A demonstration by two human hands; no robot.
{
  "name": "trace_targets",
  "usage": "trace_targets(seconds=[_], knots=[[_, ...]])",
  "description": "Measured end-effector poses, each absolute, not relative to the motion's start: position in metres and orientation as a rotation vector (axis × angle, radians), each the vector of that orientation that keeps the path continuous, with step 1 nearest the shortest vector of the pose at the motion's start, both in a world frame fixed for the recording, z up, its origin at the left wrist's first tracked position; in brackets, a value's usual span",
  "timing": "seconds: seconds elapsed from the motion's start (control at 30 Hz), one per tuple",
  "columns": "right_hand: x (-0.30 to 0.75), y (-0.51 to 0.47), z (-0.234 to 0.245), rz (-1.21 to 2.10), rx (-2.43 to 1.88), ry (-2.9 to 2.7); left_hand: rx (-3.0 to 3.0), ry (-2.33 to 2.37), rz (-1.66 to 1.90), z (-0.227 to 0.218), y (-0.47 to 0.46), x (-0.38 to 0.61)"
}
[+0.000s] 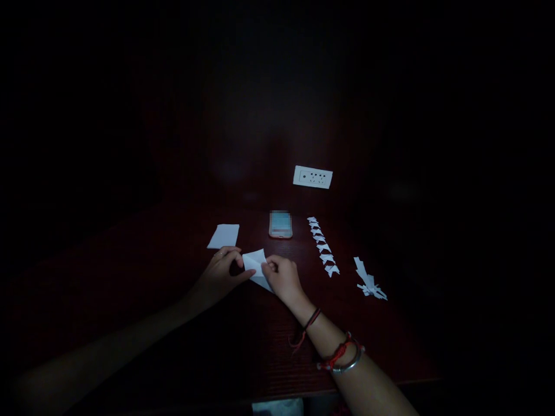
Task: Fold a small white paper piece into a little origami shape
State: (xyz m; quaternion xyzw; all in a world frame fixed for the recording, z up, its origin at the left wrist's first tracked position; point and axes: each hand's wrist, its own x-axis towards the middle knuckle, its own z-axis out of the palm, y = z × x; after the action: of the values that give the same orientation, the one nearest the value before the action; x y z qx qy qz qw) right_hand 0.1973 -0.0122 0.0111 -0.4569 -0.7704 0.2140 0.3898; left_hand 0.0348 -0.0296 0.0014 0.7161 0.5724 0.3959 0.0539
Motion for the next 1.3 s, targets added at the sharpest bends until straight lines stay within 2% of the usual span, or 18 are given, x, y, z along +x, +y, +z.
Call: trace_targets(seconds=[0.37,0.73,0.83,1.13,1.2,1.3], knots=[[0.198,-0.007,0.004,0.744,-1.262,-1.799,2.177,1.775,1.146,-0.007,-0.022,0.037],[0.197,-0.005,0.000,0.480,-1.375,-1.947,2.058,2.061,0.888,-0.006,-0.025,0.042],[0.197,-0.006,0.003,0.450,-1.330,-1.938,2.028,2.079,0.905,-0.007,-0.022,0.040],[0.196,-0.006,0.002,0.704,-1.321,-1.852,2.176,1.959,1.119,-0.004,-0.029,0.043],[0.197,-0.006,0.002,0.655,-1.313,-1.935,2.248,1.915,1.118,-0.003,-0.030,0.045],[0.202,-0.008,0.006,0.384,-1.230,-2.107,2.370,1.823,1.112,-0.003,-0.032,0.045]])
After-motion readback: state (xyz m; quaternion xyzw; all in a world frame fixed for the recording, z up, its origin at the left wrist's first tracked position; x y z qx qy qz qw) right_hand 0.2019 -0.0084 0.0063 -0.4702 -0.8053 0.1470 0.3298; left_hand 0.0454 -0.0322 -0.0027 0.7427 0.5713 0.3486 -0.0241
